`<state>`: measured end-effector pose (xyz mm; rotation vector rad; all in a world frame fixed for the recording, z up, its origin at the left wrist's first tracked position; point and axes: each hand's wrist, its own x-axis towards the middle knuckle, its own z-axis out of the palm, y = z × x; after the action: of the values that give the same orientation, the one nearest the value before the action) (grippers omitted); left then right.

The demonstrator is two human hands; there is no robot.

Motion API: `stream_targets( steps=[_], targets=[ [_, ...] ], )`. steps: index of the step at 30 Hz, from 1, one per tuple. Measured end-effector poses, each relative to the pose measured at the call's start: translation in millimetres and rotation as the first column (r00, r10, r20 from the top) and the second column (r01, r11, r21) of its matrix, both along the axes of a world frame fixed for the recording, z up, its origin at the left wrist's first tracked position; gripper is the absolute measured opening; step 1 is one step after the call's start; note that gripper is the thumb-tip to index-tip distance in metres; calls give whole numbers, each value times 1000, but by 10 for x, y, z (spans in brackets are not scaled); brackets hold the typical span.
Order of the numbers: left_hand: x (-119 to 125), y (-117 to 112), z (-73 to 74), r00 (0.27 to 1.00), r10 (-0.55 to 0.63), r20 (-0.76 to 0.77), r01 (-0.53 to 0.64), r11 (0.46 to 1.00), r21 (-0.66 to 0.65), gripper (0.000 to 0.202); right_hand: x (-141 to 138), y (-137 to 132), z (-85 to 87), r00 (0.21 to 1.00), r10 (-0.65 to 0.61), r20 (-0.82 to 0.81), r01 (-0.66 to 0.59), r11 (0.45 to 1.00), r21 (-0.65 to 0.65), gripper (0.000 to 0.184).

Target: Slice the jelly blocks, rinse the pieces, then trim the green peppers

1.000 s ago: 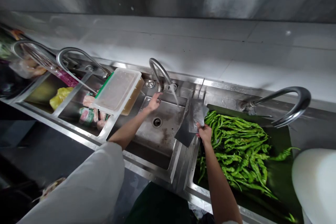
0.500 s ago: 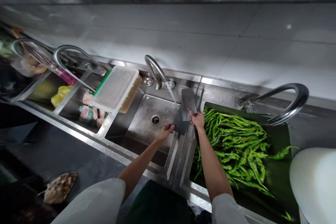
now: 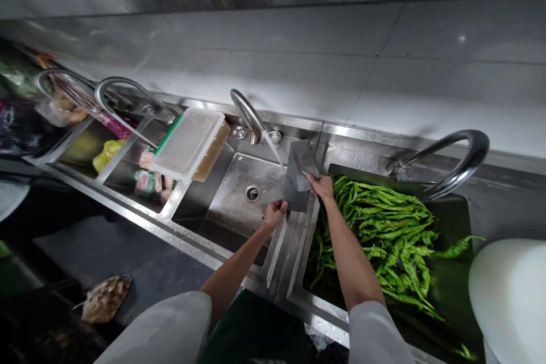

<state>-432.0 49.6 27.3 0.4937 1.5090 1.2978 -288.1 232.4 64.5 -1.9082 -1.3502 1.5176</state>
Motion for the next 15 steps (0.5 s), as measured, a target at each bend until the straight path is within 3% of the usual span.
stream_targets(
  steps=[8,15],
  targets=[
    [-50,355,-24,998,-18,-62,15,999,-45,62,803,-457,12,940,-319,-119,323,946,9,47],
    [-119,492,162,984,-169,-59,162,980,-116,50,1106,-907,-90,893,-416,-171,418,908,-26,64]
  ],
)
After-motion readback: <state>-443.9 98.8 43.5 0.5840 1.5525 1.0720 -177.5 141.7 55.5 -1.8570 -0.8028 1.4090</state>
